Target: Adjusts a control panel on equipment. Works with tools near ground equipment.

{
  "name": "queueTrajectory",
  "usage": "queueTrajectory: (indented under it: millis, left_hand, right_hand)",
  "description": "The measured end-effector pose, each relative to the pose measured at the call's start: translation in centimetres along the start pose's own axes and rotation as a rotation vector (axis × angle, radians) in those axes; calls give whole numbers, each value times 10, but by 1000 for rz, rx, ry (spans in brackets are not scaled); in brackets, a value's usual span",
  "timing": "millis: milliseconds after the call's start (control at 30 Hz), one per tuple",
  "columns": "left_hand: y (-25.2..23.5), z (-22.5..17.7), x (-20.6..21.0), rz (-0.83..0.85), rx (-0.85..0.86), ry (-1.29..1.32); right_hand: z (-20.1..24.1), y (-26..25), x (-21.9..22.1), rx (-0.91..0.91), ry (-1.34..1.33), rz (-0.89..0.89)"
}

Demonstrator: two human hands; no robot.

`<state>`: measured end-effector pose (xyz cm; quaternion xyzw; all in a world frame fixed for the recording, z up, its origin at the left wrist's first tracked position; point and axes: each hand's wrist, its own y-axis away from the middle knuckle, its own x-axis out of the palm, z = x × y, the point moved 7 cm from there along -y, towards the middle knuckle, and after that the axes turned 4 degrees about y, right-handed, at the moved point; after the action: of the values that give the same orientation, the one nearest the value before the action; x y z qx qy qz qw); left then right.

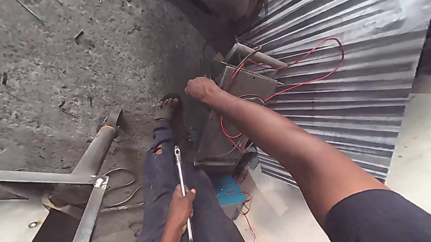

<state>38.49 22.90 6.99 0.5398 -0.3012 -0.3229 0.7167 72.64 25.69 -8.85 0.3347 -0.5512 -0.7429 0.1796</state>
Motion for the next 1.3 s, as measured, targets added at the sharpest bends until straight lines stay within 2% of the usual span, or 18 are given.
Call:
queueTrajectory:
  millis: [100,367,467,633,800,967,1300]
  left_hand:
    - [0,0,1,-3,-1,-8]
    - [1,-5,4,-9,1,-35]
    - [-1,-4,3,-11,-2,-39]
    - [-1,-5,3,-19,-10,-29]
    - [-1,-4,3,-11,-25,-26]
    - [-1,-7,3,-9,-28,-29]
    - [-2,-5,6,10,-32,21]
  right_hand:
    - [-5,1,-1,35,-59,2]
    - [-25,-7,28,-105,-1,-205]
    - [-20,-11,28,-170,9,-139]
    - [-1,-3,-1,-230,30,163]
    - [2,-16,-23,-308,-6,131]
    - [7,-4,-25,-116,152,264]
    - [17,-11,-12,-74,290,284]
